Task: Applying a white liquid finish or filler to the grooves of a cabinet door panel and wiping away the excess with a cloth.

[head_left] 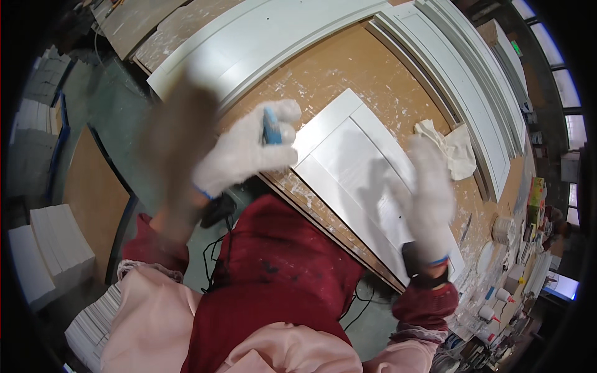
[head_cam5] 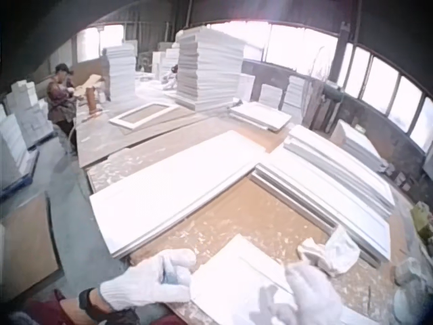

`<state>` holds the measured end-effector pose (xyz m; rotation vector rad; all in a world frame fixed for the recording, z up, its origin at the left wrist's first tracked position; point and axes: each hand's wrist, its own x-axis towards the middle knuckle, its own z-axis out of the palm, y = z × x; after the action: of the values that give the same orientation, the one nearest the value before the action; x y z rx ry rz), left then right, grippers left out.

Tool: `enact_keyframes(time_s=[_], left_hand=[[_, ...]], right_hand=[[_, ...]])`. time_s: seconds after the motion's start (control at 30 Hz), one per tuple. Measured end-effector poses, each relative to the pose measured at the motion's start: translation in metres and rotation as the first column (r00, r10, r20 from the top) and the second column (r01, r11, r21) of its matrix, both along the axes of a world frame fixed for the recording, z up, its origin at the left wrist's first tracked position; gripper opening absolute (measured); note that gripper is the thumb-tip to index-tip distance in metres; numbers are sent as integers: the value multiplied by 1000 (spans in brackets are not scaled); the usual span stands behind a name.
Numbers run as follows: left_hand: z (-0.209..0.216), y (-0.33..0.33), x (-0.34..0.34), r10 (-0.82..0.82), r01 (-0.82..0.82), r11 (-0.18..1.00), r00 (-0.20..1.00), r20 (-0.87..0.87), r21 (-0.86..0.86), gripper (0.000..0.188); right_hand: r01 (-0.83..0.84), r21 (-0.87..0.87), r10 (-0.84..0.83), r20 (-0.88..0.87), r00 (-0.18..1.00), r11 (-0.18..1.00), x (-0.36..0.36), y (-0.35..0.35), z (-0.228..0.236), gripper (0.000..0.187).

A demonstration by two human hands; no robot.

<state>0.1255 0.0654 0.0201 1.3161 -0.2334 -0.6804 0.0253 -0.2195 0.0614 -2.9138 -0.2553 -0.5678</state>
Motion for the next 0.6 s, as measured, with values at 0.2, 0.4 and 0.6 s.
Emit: enact_keyframes(time_s=[0.2, 0.4, 0.6], left_hand=[[-20, -13, -76, -97, -25, 938, 938, 332, 345, 82], [-23, -10, -100, -192, 89, 874, 966, 173, 477, 87], [-15, 20, -89, -209, 213, 936, 977, -44, 280, 82]], right_hand=[[66, 645, 223, -357, 907, 762, -29, 114, -31, 48], [143, 675, 115, -322, 940, 724, -47, 133, -58, 38], [465, 821, 182, -539, 822, 330, -28, 121, -28, 33]])
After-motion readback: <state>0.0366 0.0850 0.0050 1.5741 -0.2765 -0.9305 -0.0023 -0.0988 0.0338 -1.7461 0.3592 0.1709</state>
